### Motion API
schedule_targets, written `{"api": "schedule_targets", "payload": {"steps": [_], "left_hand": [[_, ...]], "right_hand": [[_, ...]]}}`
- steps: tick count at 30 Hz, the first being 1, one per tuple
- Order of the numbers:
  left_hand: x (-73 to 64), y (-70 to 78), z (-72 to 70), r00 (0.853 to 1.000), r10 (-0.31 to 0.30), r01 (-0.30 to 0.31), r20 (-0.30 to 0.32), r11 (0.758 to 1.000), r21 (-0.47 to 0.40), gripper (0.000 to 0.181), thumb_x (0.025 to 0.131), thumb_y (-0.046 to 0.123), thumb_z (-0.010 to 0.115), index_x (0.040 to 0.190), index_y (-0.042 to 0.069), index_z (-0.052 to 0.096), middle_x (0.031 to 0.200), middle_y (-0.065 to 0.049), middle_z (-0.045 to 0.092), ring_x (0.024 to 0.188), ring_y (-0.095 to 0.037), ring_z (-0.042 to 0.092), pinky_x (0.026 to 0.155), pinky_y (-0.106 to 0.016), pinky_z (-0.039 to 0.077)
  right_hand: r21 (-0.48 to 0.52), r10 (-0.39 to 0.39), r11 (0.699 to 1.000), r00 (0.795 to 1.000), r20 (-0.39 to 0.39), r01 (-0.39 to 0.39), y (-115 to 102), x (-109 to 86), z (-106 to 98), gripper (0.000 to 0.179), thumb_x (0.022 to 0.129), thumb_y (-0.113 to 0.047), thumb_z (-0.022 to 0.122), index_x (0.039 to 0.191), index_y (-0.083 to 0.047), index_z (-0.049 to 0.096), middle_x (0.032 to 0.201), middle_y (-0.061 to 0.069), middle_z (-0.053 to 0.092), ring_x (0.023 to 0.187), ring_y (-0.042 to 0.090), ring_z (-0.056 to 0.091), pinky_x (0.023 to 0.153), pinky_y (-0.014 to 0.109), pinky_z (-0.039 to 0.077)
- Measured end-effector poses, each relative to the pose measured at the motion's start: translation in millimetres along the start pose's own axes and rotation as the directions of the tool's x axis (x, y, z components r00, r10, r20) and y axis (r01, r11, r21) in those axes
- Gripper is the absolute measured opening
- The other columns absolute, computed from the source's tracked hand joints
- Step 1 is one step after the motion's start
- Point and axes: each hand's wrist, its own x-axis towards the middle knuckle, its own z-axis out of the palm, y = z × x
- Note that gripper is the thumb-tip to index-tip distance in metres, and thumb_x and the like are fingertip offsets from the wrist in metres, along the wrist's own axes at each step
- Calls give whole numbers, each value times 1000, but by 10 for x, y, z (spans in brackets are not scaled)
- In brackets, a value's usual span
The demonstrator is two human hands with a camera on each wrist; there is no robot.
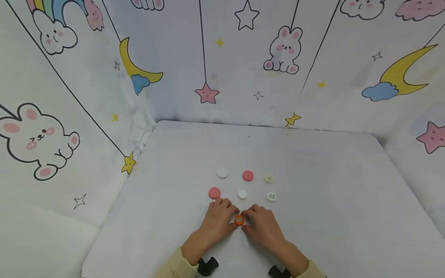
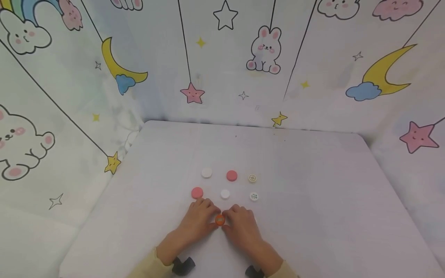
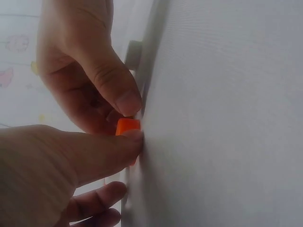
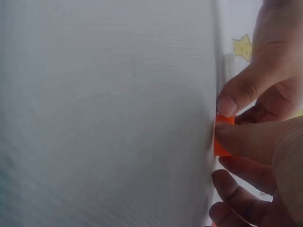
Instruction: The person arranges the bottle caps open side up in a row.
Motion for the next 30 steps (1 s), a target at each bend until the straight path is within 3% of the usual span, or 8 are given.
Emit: {"api": "schedule_targets", "payload": {"steps": [5,17,30], "left_hand": [[-3,8,25,999,1,-1,-49,1000,9,29,76,30,85,98,18,71,90,4,53,91,-16,45,79,-34,38],[-9,28,26,998,12,-14,-67,1000,-22,28,76,26,84,98,18,70,93,4,56,95,-16,46,82,-36,40],[24,64,-14,993,27,-32,-114,999,-37,28,80,25,82,104,15,73,93,7,67,95,-14,51,81,-32,42]], "right_hand": [[-8,3,1000,1000,-15,-3,-6,2,29,33,70,-24,88,99,-20,73,87,-9,59,81,10,55,75,35,43],[1,4,1000,1000,-31,-4,-24,18,7,31,71,-24,88,97,-19,71,86,-8,62,79,13,56,76,36,44],[98,4,995,996,-85,4,-43,16,-130,36,72,-17,87,105,-15,73,87,-7,67,77,9,61,75,34,50]]}}
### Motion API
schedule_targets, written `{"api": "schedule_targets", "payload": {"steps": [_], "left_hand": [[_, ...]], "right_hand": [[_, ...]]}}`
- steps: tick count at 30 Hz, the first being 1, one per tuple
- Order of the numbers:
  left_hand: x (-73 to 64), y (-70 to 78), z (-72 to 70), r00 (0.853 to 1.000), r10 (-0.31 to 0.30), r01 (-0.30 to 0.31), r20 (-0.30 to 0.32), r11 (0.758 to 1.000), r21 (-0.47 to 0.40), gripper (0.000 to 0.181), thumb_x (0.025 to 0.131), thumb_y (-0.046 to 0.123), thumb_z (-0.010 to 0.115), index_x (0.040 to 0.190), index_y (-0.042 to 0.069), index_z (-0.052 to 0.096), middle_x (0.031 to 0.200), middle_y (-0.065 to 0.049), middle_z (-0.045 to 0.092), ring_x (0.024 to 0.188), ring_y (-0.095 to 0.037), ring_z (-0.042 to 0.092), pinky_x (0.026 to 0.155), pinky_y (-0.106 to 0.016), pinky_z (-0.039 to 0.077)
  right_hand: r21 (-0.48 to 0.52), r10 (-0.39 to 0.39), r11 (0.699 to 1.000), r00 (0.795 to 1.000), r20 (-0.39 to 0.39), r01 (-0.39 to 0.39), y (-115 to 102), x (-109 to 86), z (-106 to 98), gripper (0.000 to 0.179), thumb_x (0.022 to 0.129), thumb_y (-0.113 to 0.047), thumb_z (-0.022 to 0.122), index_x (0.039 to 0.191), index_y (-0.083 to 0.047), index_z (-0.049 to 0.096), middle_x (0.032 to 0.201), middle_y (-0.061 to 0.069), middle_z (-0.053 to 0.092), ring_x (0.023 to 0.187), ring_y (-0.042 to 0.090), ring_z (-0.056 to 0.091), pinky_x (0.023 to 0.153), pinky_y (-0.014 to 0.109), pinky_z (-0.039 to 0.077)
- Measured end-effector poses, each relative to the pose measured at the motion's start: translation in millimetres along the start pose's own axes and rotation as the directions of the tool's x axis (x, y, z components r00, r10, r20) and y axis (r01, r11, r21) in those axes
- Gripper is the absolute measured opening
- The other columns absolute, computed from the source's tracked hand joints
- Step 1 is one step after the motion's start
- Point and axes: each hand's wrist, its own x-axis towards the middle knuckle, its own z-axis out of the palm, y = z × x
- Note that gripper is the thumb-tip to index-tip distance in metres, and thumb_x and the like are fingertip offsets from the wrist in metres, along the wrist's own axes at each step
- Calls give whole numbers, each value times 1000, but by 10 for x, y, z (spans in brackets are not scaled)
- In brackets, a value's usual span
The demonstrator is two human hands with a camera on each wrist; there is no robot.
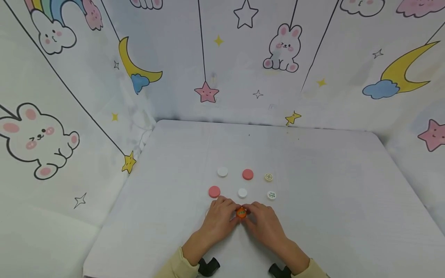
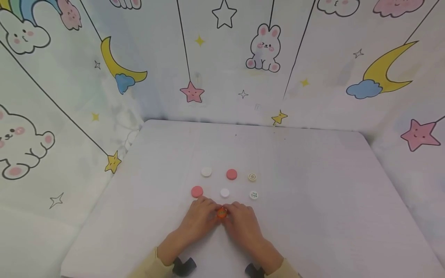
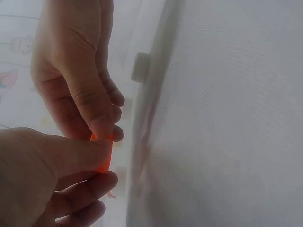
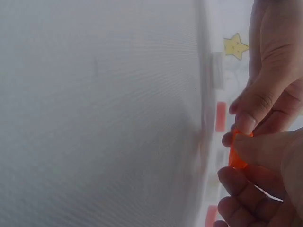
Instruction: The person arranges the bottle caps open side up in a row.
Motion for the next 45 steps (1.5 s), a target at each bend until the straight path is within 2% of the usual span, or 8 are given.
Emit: {"api": "schedule_targets", "payload": {"steps": [7,14,17,23,26,31,38,45], "left_hand": [[13,26,-32,998,11,-14,-68,999,-49,31,80,22,81,109,13,73,96,5,70,93,-14,53,80,-29,45],[19,54,-53,995,-26,13,-101,992,-126,22,85,20,76,106,15,74,95,7,72,85,-11,53,71,-23,46],[26,62,-51,995,-53,41,-81,989,-141,19,88,19,73,106,15,75,93,7,72,81,-10,53,67,-20,45],[51,94,-66,986,-164,157,-18,969,-192,22,92,16,66,113,13,73,85,4,68,74,-9,51,60,-18,42],[52,110,-76,980,-199,192,-14,959,-208,28,92,16,66,119,11,69,82,3,65,71,-9,49,58,-19,42],[50,140,-89,972,-235,229,6,944,-236,37,90,19,69,125,13,60,85,3,61,72,-8,49,60,-19,43],[38,167,-82,973,-224,229,47,939,-256,33,85,16,74,114,12,58,87,2,60,77,-10,50,63,-22,45],[39,145,-50,983,-171,179,68,974,-135,25,83,19,77,105,12,66,77,5,60,74,-10,50,60,-20,42]], "right_hand": [[7,23,1000,999,-29,-23,-7,-7,-33,42,76,-15,84,115,-15,69,86,-8,68,76,7,59,73,29,52],[68,42,997,995,-85,-36,-14,-14,-60,35,81,-19,81,115,-17,71,84,-9,70,71,4,58,67,23,52],[110,38,994,994,-107,-26,-1,-17,-59,34,81,-16,81,114,-18,72,84,-11,70,70,1,56,65,22,51],[193,-29,980,990,-141,56,24,-29,-36,38,79,-9,81,114,-18,72,91,-10,72,73,-3,59,64,20,52],[181,-68,979,986,-154,96,23,-29,-22,42,78,-7,82,117,-18,71,90,-11,70,72,1,58,63,21,51],[136,-64,987,985,-159,86,-1,-15,-32,49,74,-7,84,120,-15,68,89,-8,69,70,6,58,63,21,52],[76,2,997,994,-112,7,-10,-8,-32,48,73,-9,86,118,-12,68,88,-5,68,70,5,56,67,19,52],[15,37,999,999,-26,-37,5,-17,-15,39,73,-11,85,109,-12,73,78,-8,63,69,4,51,66,19,50]]}}
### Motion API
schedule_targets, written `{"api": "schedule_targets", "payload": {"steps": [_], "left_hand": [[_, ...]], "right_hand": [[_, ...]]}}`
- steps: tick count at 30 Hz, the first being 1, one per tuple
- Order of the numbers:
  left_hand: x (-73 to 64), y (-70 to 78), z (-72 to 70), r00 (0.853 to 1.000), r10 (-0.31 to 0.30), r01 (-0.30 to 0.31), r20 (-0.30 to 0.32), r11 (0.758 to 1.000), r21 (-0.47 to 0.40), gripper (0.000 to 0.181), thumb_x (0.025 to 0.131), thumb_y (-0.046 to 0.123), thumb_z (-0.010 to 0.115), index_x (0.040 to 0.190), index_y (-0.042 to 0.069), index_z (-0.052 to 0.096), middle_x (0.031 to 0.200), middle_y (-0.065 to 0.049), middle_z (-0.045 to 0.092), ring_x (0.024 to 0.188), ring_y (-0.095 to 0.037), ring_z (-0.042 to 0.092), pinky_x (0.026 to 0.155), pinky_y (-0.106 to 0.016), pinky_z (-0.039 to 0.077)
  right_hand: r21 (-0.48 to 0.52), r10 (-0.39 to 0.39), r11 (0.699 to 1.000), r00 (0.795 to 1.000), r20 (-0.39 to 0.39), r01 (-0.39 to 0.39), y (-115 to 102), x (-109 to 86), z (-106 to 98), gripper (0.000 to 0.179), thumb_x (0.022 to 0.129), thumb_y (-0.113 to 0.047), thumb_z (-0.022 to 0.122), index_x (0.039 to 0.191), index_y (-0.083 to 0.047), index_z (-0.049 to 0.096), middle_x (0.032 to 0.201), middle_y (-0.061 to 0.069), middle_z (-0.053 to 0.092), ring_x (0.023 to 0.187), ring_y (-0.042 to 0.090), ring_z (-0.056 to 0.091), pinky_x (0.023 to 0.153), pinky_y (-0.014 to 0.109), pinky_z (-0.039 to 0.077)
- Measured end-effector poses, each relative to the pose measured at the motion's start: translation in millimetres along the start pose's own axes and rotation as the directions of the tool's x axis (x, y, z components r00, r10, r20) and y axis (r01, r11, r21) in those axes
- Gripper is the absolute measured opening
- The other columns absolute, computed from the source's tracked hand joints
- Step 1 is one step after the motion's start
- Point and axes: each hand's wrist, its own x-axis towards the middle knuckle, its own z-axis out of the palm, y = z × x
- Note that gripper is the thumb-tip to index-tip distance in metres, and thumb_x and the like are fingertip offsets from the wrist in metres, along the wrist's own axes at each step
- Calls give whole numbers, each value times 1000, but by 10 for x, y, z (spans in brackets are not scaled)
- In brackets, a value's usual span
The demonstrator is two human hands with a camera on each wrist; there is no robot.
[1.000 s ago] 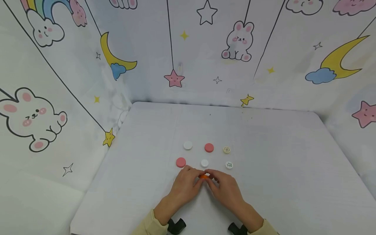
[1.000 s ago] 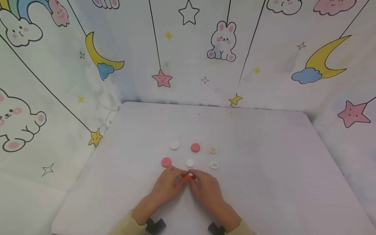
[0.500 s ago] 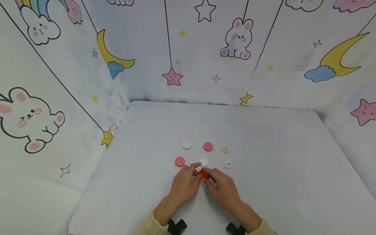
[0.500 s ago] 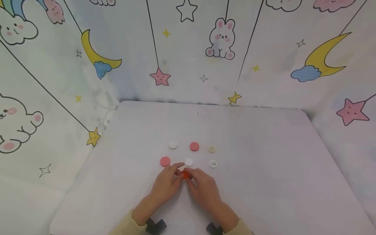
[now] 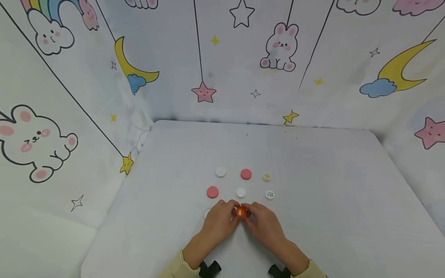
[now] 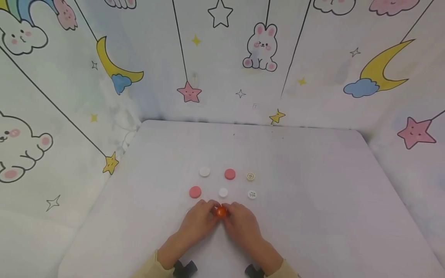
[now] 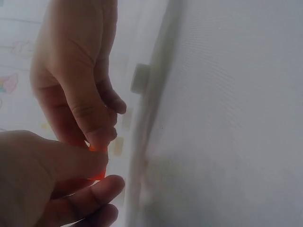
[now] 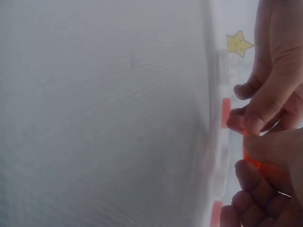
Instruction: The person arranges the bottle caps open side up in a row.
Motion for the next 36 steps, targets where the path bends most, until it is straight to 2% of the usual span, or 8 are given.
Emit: {"api": "schedule_targets", "payload": {"steps": [4,12,27,36], "left_hand": [[-11,-13,24,1000,28,-29,14,998,60,24,81,20,79,102,12,68,78,5,61,75,-10,49,62,-21,42],[-44,-42,52,993,116,-111,-22,982,155,26,78,20,82,98,13,68,83,4,62,81,-14,49,70,-27,42],[-50,-14,40,995,96,-97,14,975,201,22,79,19,81,95,13,68,80,4,60,80,-15,50,68,-27,40],[-37,-5,55,994,110,-113,28,962,248,40,76,23,84,107,10,62,97,-2,64,89,-19,53,74,-31,44]], "right_hand": [[-42,-20,999,999,39,21,31,-6,24,36,73,-13,85,107,-12,74,76,-9,63,69,4,51,69,25,50],[-69,-30,997,994,104,37,38,1,65,34,75,-20,85,107,-13,74,84,-6,70,76,10,60,74,32,50],[-88,-46,994,991,123,58,7,13,84,30,74,-22,85,101,-13,75,83,-5,69,77,14,59,74,35,48],[-109,-37,993,993,110,49,17,6,46,38,72,-23,87,105,-13,73,78,-8,63,73,10,53,71,34,45]]}}
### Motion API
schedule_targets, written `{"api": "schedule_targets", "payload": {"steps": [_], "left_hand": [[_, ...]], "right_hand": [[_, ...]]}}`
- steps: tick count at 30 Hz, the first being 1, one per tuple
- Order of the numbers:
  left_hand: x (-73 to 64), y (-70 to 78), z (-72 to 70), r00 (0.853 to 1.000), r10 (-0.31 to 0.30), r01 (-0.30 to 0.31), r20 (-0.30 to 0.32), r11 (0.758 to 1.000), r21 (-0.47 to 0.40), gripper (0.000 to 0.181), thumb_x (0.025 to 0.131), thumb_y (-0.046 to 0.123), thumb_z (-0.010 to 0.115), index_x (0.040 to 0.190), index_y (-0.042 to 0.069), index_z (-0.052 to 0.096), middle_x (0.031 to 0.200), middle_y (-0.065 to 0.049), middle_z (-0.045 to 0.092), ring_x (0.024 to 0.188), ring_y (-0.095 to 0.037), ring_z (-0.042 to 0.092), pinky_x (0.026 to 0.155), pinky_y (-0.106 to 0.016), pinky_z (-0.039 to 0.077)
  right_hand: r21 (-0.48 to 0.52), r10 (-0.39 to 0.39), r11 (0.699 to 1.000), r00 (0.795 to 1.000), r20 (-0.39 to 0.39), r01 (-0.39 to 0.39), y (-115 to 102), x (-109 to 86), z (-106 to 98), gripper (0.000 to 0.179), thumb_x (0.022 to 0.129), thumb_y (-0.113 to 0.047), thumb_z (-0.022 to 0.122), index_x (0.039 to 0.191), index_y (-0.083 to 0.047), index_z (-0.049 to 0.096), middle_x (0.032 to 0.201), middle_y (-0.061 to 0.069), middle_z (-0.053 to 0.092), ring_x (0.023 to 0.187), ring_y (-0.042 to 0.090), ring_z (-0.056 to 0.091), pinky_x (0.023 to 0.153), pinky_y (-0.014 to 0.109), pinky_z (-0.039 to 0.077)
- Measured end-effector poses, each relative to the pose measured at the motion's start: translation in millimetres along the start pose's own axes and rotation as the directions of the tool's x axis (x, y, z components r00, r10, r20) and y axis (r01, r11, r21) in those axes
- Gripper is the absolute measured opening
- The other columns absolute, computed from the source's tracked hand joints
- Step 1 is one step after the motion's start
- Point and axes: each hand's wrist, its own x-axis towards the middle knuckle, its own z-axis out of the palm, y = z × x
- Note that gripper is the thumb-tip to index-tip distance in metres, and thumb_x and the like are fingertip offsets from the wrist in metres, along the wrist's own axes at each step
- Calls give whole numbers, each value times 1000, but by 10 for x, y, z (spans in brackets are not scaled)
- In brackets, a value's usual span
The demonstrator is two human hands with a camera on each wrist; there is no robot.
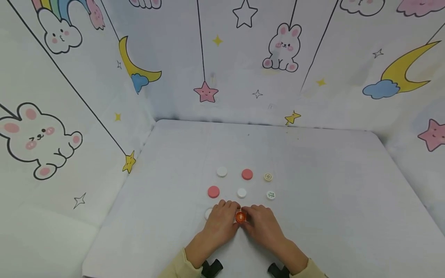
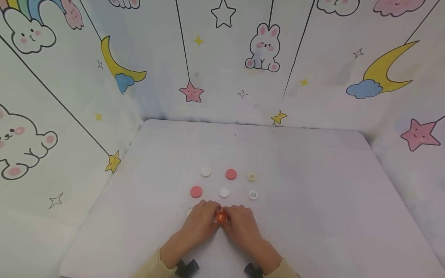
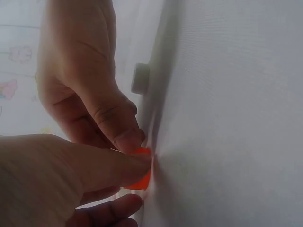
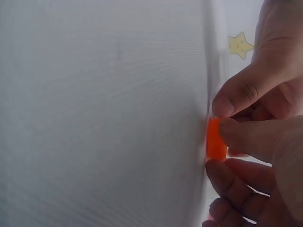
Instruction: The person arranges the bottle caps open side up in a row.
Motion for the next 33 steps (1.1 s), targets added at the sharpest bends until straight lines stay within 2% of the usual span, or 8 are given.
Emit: {"api": "schedule_targets", "payload": {"steps": [5,12,18,23,33], "left_hand": [[43,22,-3,1000,10,-10,20,1000,-3,44,77,25,83,112,11,60,101,-2,62,93,-19,52,77,-32,45],[152,121,17,998,16,-13,63,999,-53,40,77,26,82,111,14,64,99,1,61,94,-17,53,80,-31,46],[238,204,40,995,69,-64,67,995,-76,35,79,27,80,109,16,67,98,2,62,95,-16,55,80,-30,47],[284,252,63,991,95,-86,99,993,-85,33,81,27,79,110,16,67,99,2,63,97,-16,56,83,-30,47],[415,406,120,984,154,-151,90,988,-42,29,79,26,80,105,17,69,92,4,63,87,-15,56,76,-29,47]], "right_hand": [[12,41,999,999,-30,-41,64,-36,-59,42,69,-22,88,107,-14,72,81,-9,61,77,10,52,74,35,46],[31,103,994,993,-49,-102,202,-154,-201,42,69,-20,89,107,-16,72,92,-6,64,79,10,52,71,32,44],[34,175,984,983,-48,-173,337,-267,-303,43,69,-21,88,109,-16,71,94,-5,62,83,11,55,72,34,45],[38,227,974,973,-35,-225,465,-360,-329,44,70,-21,87,110,-16,70,95,-5,62,86,13,57,74,36,46],[48,250,968,968,-34,-248,622,-470,-377,44,70,-21,88,110,-13,71,95,-3,62,85,14,56,73,35,45]]}}
